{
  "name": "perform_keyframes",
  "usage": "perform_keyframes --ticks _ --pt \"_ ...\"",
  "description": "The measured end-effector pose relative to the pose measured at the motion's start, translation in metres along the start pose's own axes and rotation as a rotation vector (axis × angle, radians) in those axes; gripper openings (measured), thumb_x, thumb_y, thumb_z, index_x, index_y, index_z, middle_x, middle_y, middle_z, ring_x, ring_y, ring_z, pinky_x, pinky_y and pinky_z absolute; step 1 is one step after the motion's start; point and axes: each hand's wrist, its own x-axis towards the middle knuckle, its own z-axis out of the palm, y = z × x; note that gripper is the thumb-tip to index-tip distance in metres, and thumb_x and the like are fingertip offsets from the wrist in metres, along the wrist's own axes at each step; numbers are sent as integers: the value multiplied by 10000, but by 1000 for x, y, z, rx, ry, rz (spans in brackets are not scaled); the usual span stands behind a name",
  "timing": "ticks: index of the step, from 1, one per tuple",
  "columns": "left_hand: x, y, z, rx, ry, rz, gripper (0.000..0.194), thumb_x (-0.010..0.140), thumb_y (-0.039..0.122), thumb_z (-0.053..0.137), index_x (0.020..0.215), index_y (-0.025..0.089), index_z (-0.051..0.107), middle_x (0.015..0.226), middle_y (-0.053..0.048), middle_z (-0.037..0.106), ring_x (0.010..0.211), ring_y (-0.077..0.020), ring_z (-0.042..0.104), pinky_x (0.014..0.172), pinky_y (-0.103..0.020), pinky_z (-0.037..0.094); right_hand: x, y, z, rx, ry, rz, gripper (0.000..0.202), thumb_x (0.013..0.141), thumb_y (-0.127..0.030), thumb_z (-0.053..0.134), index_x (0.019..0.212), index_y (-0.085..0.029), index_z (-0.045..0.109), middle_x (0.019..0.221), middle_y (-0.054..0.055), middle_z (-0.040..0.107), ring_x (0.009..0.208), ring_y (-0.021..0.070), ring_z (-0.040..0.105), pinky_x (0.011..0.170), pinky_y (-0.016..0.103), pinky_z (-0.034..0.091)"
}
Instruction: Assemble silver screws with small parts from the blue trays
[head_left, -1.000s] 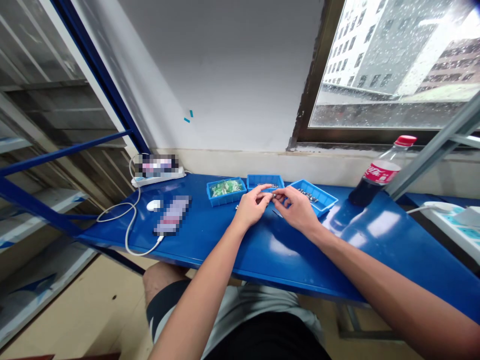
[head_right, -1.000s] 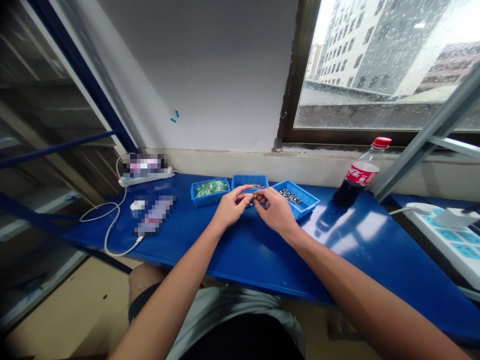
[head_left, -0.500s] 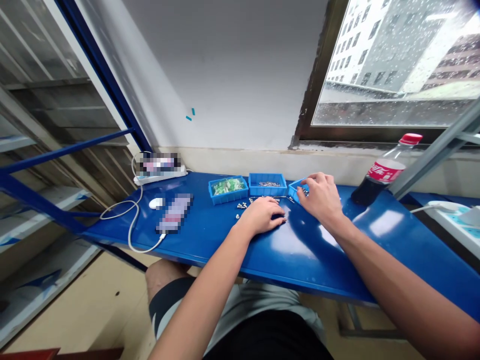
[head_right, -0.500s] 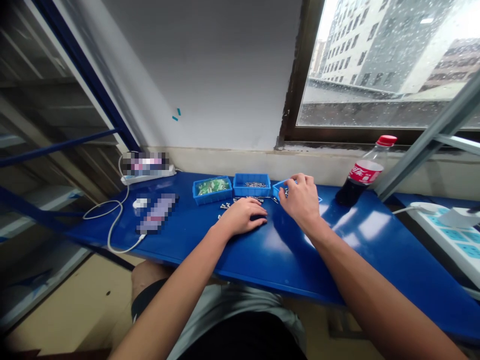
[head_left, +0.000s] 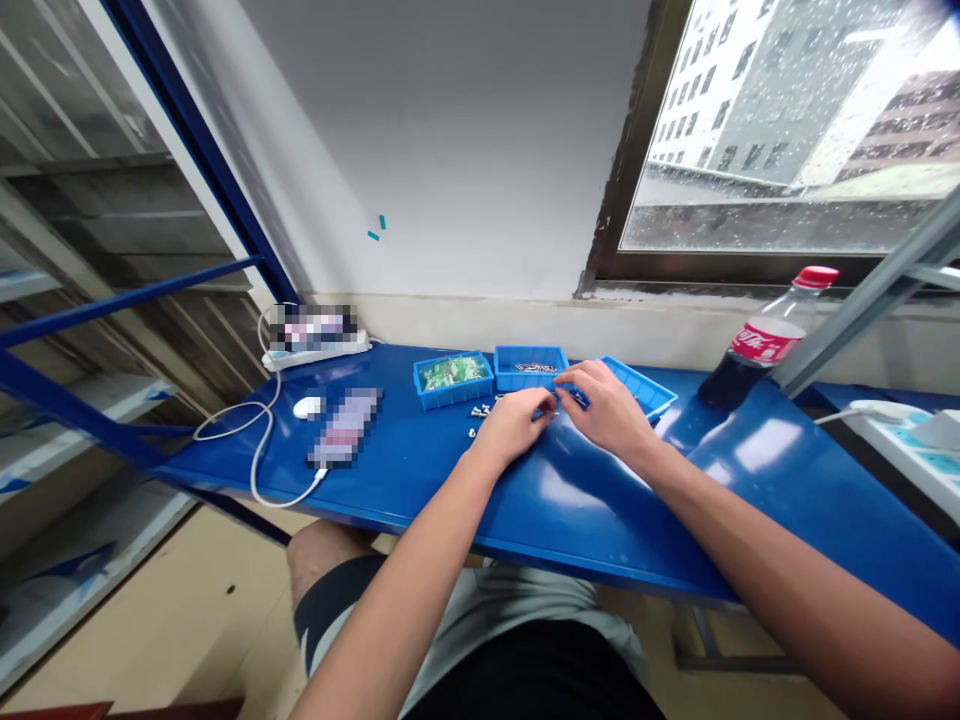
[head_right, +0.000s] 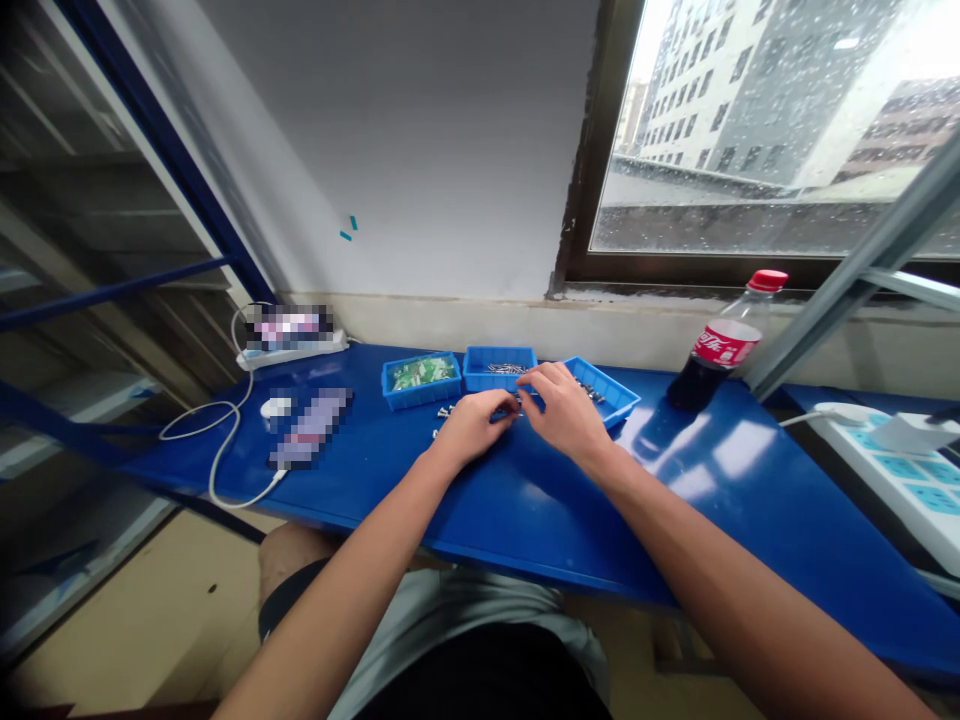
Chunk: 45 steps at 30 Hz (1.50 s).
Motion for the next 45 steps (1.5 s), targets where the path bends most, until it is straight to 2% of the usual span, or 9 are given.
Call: perform_keyframes --ticks 5,9,15,21,25,31,38,42,45 --pt "1 2 -6 -104 177 -106 153 899 130 679 1022 221 677 994 -46 772 932 -219 741 888 -341 577 -3 3 6 48 -136 52 198 984 -231 560 1045 -264 745 1037 82 740 982 275 684 904 457 560" --pt "2 3 -7 -207 243 -137 148 902 142 700 1030 214 682 998 -53 784 917 -213 760 894 -354 601 -4 2 10 83 -115 133 146 947 -247 614 1004 -263 748 961 63 750 857 252 695 803 424 575" --pt "3 4 -8 -252 231 -161 236 912 98 671 1113 211 719 1059 -67 807 996 -234 780 938 -378 611 -6 1 18 227 -55 192 158 949 -289 626 1024 -263 762 1002 54 785 853 247 734 800 426 608" --pt "3 6 -9 -282 264 -156 216 903 103 686 1094 193 727 1044 -59 810 959 -206 785 947 -352 622 -6 -7 19 416 13 328 194 955 -401 665 1026 -241 749 1012 66 797 925 257 762 839 415 640" --pt "4 8 -11 -281 291 -145 197 895 112 692 1070 190 738 1033 -58 806 942 -202 782 952 -356 622 -6 -9 20 481 36 347 235 943 -452 691 1018 -233 733 1001 77 790 918 259 760 826 413 648" --pt "4 10 -13 -375 331 -200 188 900 200 723 1077 199 788 1066 -75 812 1000 -229 772 958 -370 613 -6 -9 24 502 42 343 217 907 -417 721 999 -226 675 966 75 769 879 237 748 801 398 641" --pt "6 5 -8 -640 306 -248 315 864 257 787 1158 152 749 1060 -124 803 968 -229 780 947 -382 622 -6 -11 24 522 52 348 200 883 -353 713 1002 -220 623 912 64 735 832 215 723 756 360 616" --pt "6 8 -8 -632 287 -270 304 860 271 789 1133 144 753 1056 -129 803 977 -238 775 930 -377 626 -6 -12 23 472 58 337 212 857 -260 670 1057 -220 612 843 31 700 738 192 683 675 326 576" --pt "3 13 -11 -490 263 -276 337 912 346 741 1203 177 755 1002 -96 808 912 -227 771 876 -355 629 -6 -13 20 423 61 333 255 882 -244 623 1136 -218 625 814 17 686 674 178 653 636 314 548"
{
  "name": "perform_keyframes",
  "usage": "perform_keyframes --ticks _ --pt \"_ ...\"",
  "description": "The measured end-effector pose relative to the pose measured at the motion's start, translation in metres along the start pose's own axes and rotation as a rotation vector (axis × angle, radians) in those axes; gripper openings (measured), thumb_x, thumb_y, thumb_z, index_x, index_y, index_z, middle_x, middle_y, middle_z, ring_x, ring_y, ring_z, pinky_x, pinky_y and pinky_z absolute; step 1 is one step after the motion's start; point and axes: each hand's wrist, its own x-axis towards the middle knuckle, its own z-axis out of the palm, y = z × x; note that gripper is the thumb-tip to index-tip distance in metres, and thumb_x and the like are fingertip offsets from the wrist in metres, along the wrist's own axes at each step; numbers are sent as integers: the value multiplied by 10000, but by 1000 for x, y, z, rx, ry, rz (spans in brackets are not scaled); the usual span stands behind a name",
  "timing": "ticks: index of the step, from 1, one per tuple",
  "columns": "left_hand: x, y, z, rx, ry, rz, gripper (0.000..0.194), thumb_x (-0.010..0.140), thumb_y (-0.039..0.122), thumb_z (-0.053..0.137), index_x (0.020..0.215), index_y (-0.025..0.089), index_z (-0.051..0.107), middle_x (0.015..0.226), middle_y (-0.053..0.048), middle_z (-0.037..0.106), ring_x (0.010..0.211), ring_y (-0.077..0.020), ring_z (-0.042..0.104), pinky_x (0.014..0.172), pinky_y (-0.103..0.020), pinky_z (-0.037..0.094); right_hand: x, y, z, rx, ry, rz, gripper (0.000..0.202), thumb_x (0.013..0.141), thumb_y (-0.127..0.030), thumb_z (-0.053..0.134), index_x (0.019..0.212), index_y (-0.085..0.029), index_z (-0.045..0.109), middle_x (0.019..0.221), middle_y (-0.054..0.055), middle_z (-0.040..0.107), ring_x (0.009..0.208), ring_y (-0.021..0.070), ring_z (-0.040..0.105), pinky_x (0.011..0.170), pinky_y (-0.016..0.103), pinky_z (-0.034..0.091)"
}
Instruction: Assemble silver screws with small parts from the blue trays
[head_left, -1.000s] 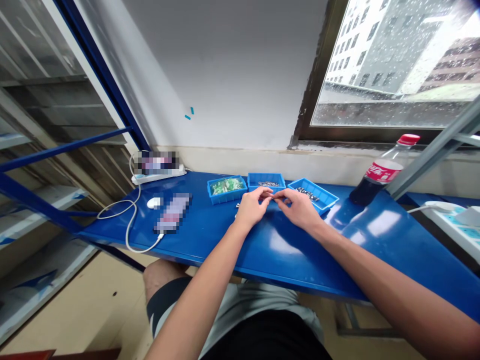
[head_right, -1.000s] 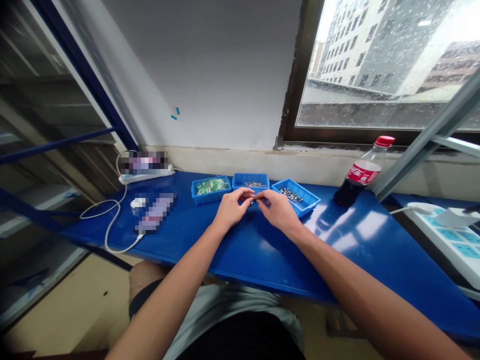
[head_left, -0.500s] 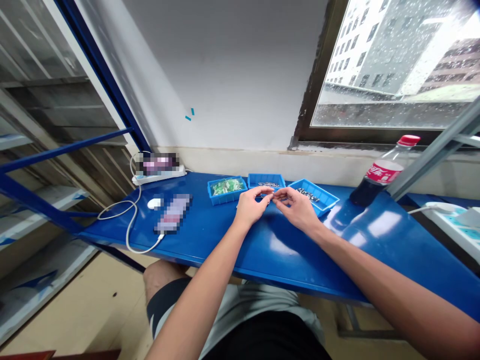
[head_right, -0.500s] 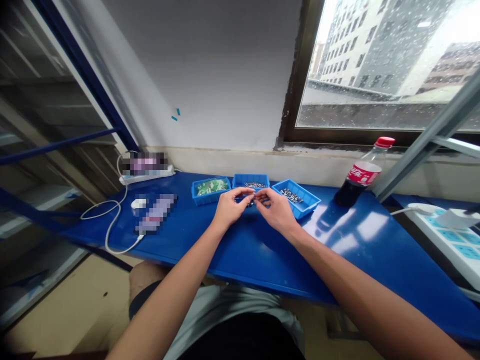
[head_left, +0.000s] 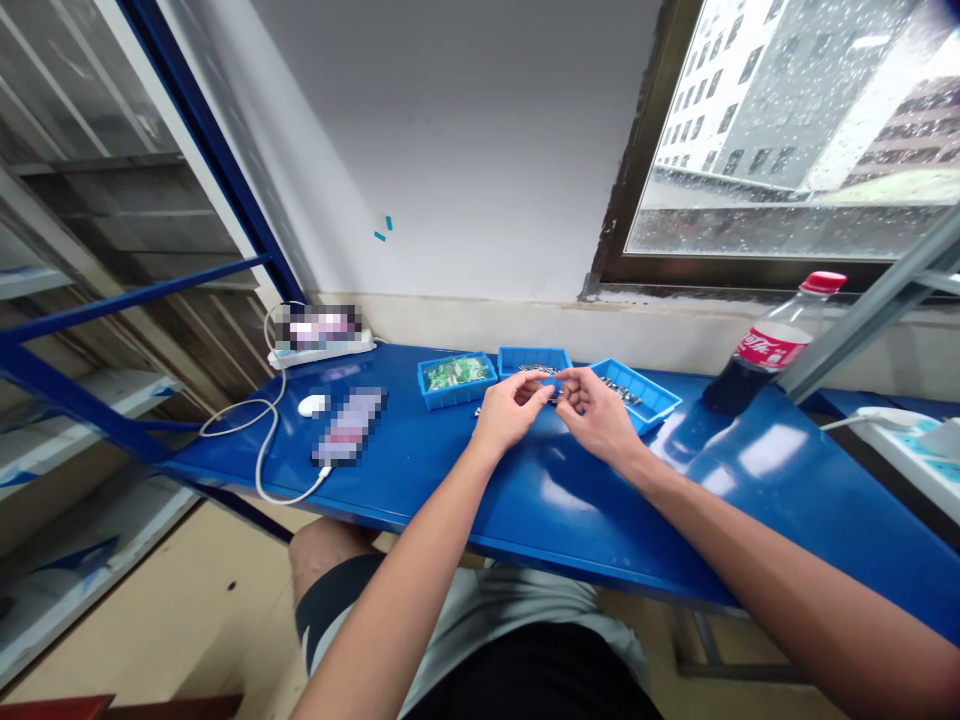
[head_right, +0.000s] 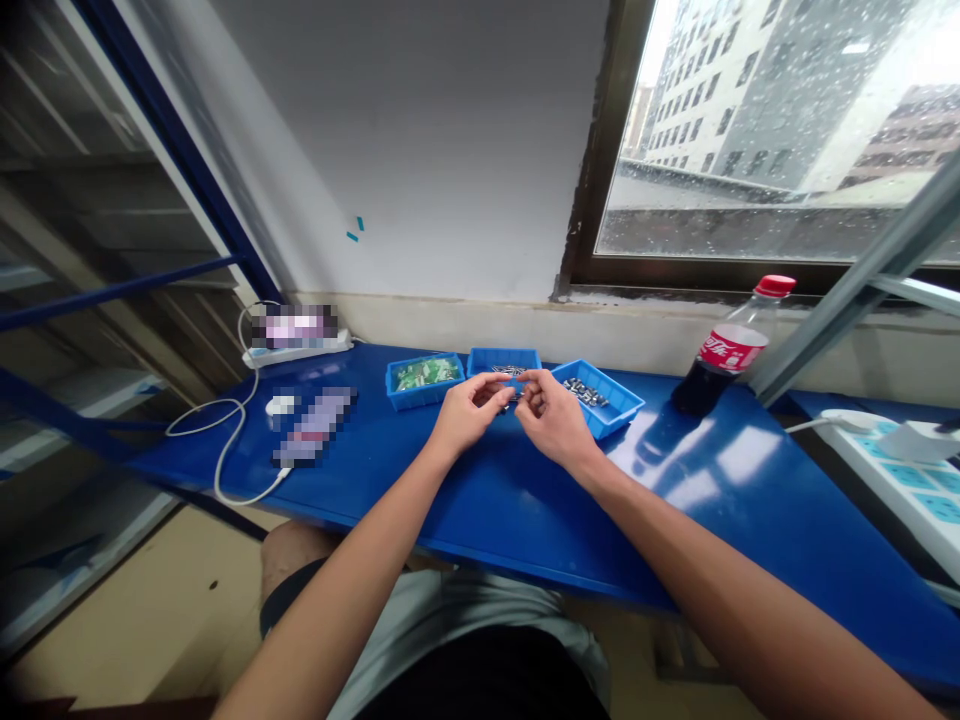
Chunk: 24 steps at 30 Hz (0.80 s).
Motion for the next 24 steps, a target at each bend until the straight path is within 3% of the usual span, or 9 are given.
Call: perform_keyframes --ticks 4,8,10,16,24 --pt "-4 4 -1 186 -70 14 406 973 399 657 1339 233 717 909 -44 816 816 -215 769 852 -349 628 0 -3 -4 -137 23 -52 134 881 -240 623 996 -219 689 869 49 737 728 198 681 662 322 543" --pt "-2 1 -1 213 -90 63 266 964 339 662 1157 212 794 1123 -68 815 1015 -251 781 959 -366 617 2 1 -3 -216 14 -114 128 850 -222 648 955 -222 721 865 50 731 743 211 668 687 340 542" --pt "-1 -3 -1 214 -86 67 228 940 252 672 1127 203 792 1127 -71 814 1034 -248 781 970 -361 616 2 5 -2 -230 -27 -135 138 849 -225 661 966 -226 734 878 49 729 775 218 671 717 349 547" --pt "0 -7 -3 226 -42 36 574 898 127 663 1456 235 586 1040 -31 823 974 -202 786 937 -320 605 2 3 -3 -204 -64 -77 163 933 -293 631 998 -240 771 924 43 767 810 213 695 727 340 536" --pt "0 -4 -3 322 -90 98 536 836 159 741 1360 252 670 980 -19 819 831 -212 754 842 -329 587 3 -2 -4 -185 -52 14 185 921 -393 667 866 -227 725 784 25 735 666 192 637 643 327 494"
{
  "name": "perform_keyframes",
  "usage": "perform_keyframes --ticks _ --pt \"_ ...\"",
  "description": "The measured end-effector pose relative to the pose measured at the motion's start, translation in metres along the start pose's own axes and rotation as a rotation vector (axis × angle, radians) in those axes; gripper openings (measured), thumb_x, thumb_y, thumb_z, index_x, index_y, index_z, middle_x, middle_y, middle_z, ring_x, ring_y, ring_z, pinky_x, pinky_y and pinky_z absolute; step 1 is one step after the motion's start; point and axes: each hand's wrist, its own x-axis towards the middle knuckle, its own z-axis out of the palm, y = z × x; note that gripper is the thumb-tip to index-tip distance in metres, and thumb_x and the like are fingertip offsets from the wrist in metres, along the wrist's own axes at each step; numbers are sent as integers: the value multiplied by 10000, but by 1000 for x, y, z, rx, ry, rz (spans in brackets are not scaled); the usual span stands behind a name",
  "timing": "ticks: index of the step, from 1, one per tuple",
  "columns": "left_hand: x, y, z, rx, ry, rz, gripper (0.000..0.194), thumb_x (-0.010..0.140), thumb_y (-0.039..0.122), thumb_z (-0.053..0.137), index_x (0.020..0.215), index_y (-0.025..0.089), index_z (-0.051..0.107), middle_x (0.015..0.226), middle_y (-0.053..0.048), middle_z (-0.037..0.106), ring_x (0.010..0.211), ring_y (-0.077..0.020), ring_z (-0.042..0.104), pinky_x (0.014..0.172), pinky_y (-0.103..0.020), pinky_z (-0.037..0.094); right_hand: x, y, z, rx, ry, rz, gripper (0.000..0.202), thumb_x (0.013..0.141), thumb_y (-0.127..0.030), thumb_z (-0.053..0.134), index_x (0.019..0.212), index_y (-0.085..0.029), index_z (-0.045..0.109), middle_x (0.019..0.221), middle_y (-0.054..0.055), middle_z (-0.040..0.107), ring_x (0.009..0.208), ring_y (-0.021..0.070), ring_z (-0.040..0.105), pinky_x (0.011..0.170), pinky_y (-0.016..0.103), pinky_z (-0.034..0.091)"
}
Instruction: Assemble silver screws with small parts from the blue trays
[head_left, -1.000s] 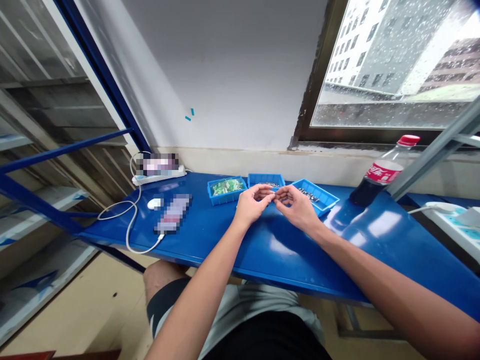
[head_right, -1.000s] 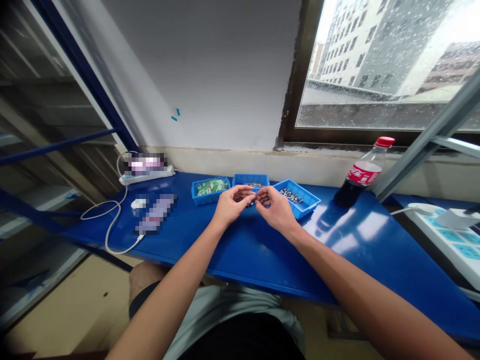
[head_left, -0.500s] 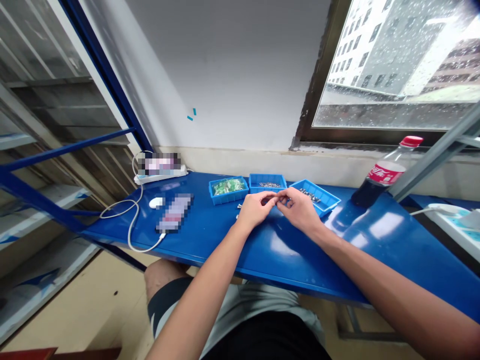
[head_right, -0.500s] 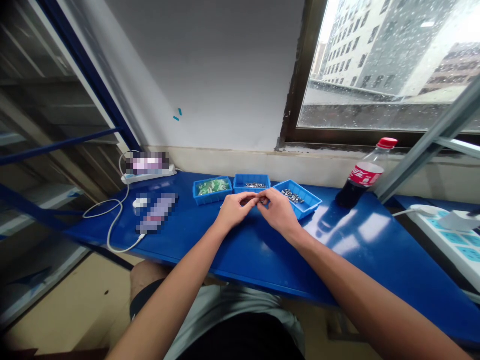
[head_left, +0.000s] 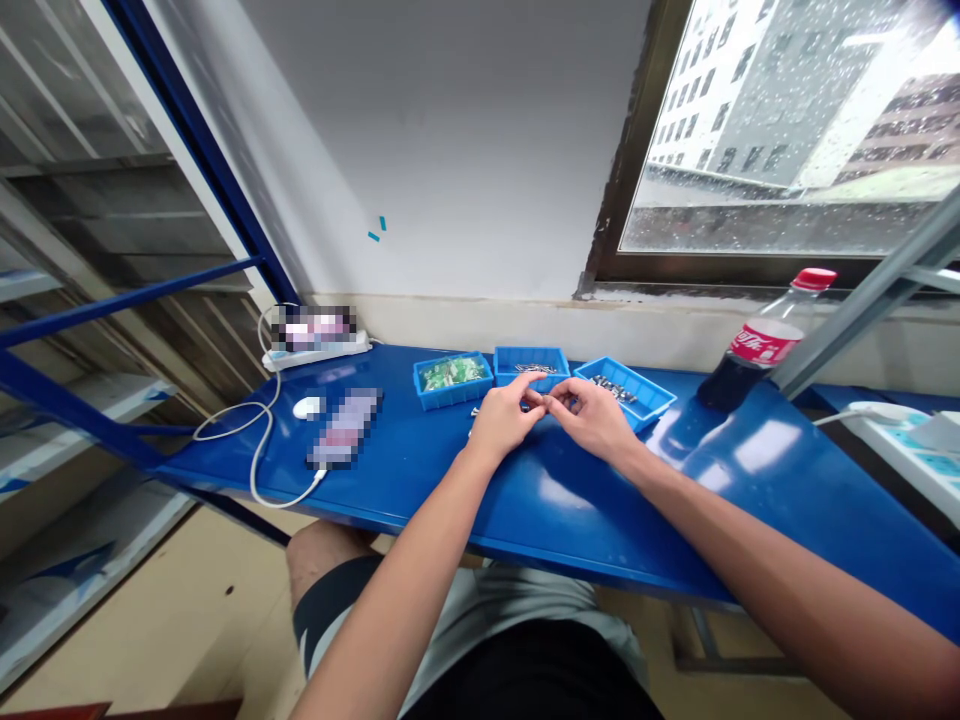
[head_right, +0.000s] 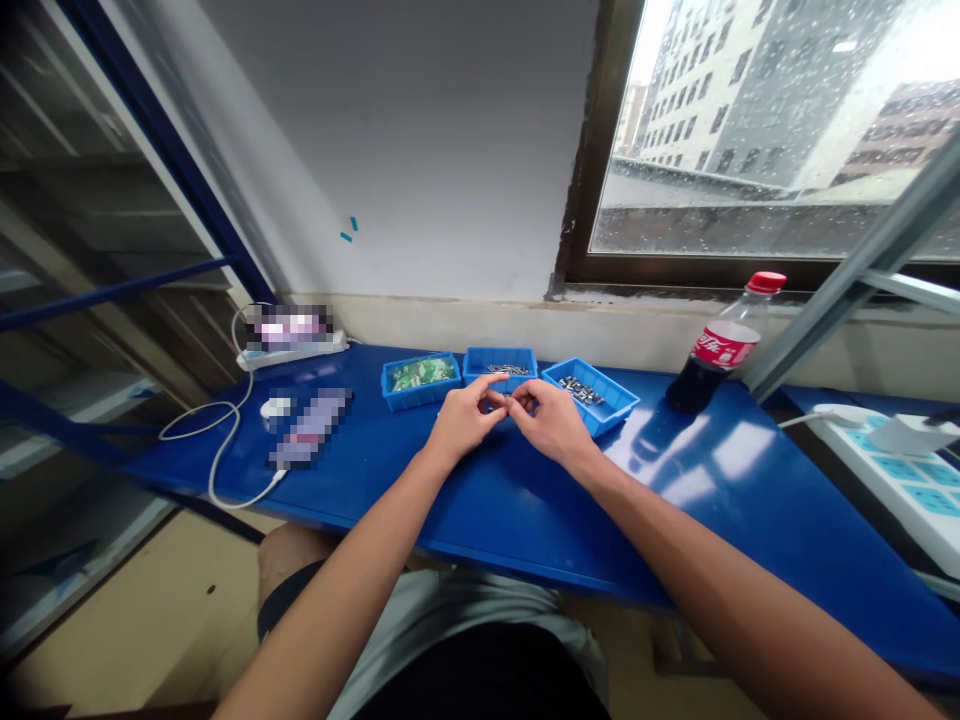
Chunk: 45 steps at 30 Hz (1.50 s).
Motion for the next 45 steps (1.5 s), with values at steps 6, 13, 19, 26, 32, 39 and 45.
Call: perform_keyframes --ticks 6,13,19,26,32,39,45 --pt "3 -3 1 -226 91 -54 468 875 241 754 1335 217 671 995 -53 799 881 -202 752 815 -311 592 2 2 -3 37 14 23 280 982 -460 595 898 -232 735 870 53 769 774 229 684 715 348 519" --pt "11 -15 3 -624 127 -181 585 798 290 854 1321 149 635 1006 -91 794 902 -187 765 868 -328 612 -2 2 3 207 -155 57 347 994 -530 572 1004 -223 732 908 57 762 704 202 668 624 319 543" --pt "8 -8 1 -565 94 -199 477 794 341 867 1202 136 731 1093 -142 797 1001 -240 766 892 -360 618 -2 -3 3 363 -193 145 356 928 -551 650 973 -206 728 833 38 745 604 160 619 571 293 535" --pt "8 -9 3 -549 39 -229 362 785 418 864 1006 137 812 1107 -140 804 977 -253 763 944 -408 609 -1 2 4 377 -124 138 289 887 -492 704 947 -210 728 870 56 766 694 187 673 588 296 548" --pt "7 -7 1 -559 70 -190 304 747 384 889 839 132 746 1063 -132 782 981 -238 746 913 -381 603 -2 -3 4 330 -111 110 291 888 -488 706 982 -216 755 904 59 777 740 202 686 621 305 546" --pt "5 -2 1 -540 75 -200 259 766 344 868 813 143 713 1078 -127 769 1010 -237 737 949 -388 583 -6 1 7 314 -165 135 268 925 -458 667 1007 -227 774 901 42 767 663 178 633 599 299 517" --pt "6 -1 3 -555 56 -212 302 792 409 859 830 152 707 1045 -110 769 1025 -239 735 938 -361 583 -6 3 9 406 -169 199 266 908 -464 682 988 -218 738 853 36 729 613 170 588 577 306 515"
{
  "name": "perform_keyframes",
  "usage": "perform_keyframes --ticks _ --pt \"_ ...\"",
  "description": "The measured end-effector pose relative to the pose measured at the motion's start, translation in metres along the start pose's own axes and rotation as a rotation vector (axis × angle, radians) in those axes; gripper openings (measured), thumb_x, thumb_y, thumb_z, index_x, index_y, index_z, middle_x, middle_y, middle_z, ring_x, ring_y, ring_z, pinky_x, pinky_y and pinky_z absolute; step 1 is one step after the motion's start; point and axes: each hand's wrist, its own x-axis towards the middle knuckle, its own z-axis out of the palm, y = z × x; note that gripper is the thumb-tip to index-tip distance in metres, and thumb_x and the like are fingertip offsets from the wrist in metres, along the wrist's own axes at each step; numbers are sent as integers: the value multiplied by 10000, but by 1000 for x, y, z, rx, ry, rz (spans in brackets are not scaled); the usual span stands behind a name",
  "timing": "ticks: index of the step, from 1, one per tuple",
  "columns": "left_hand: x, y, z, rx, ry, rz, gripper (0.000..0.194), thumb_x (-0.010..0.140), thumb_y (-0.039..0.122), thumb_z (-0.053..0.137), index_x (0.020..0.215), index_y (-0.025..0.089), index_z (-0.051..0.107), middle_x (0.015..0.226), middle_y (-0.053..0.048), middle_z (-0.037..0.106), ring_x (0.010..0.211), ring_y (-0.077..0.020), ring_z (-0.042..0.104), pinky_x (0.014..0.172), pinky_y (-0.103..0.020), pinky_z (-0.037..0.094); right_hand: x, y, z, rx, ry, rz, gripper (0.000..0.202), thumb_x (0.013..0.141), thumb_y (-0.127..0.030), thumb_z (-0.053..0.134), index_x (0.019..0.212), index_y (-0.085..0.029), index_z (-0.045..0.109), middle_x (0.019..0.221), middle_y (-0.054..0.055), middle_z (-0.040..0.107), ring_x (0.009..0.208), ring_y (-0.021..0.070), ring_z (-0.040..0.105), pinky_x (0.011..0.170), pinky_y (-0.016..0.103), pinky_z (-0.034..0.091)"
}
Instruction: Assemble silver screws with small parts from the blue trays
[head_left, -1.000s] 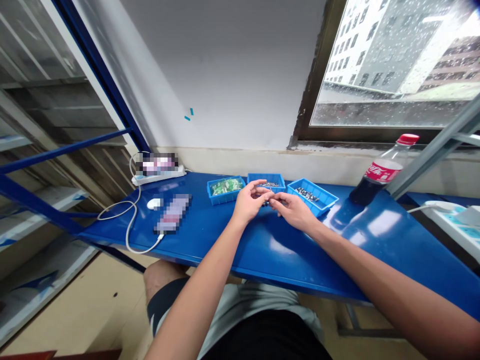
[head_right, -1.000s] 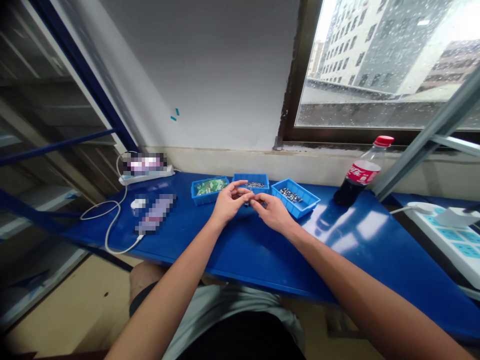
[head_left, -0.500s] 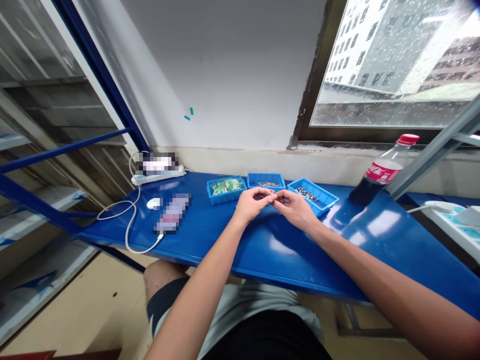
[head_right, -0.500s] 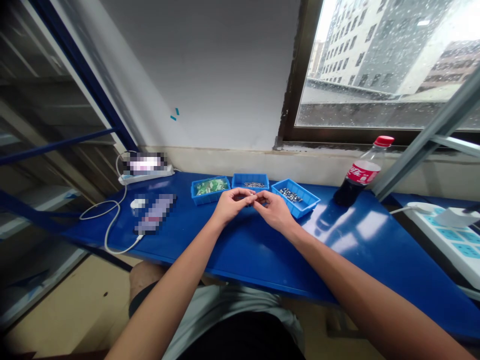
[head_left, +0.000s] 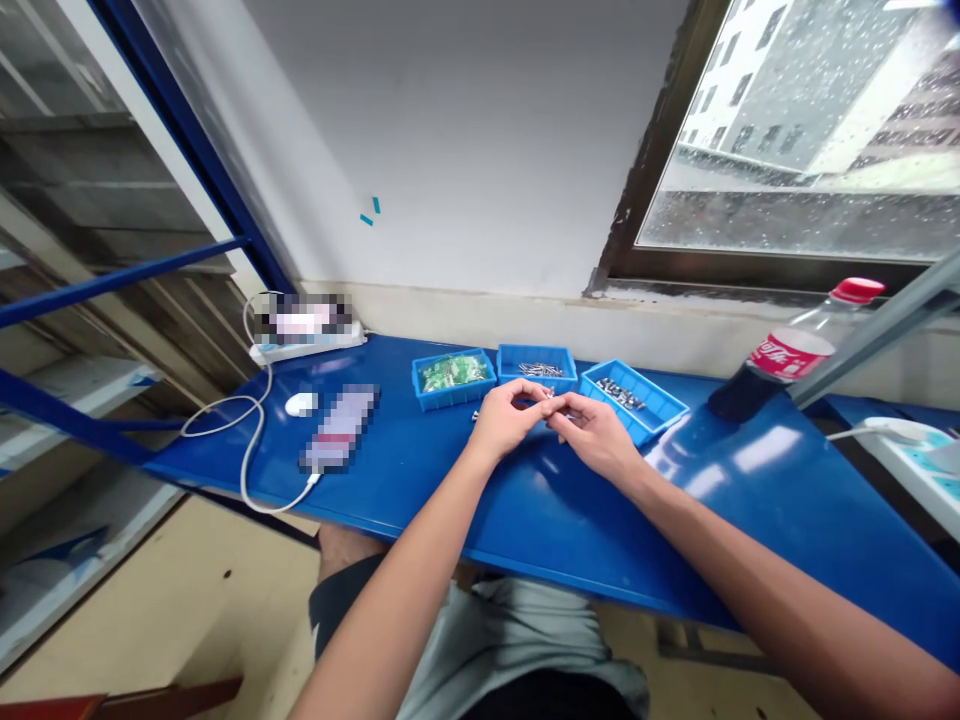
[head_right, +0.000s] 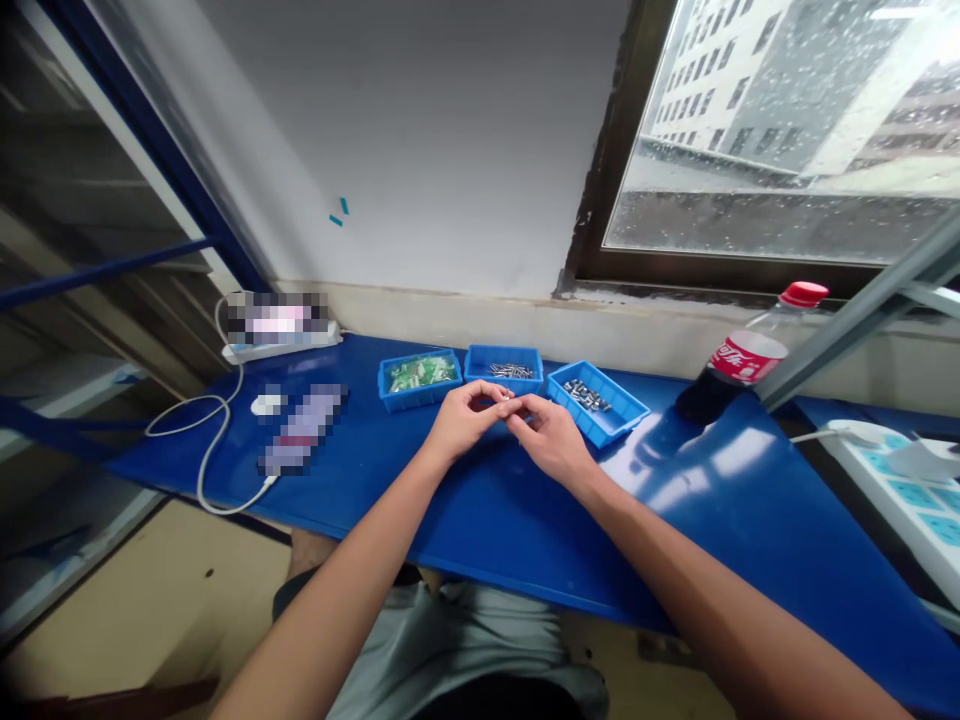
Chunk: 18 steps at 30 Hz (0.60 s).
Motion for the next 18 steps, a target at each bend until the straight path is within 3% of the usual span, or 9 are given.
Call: perform_keyframes --ticks 8,18 --pt "-2 6 4 66 -14 -15 299 835 437 828 874 162 715 1052 -108 780 974 -231 743 891 -345 596 -1 -3 -2 -34 38 -6 215 914 -437 680 933 -223 697 753 15 663 599 171 554 541 292 450" --pt "-4 7 4 104 0 14 241 874 395 793 915 168 725 1061 -103 780 975 -225 738 897 -338 590 -1 -2 -1 -21 56 -16 247 940 -462 654 971 -225 718 892 58 750 689 203 648 617 317 523"
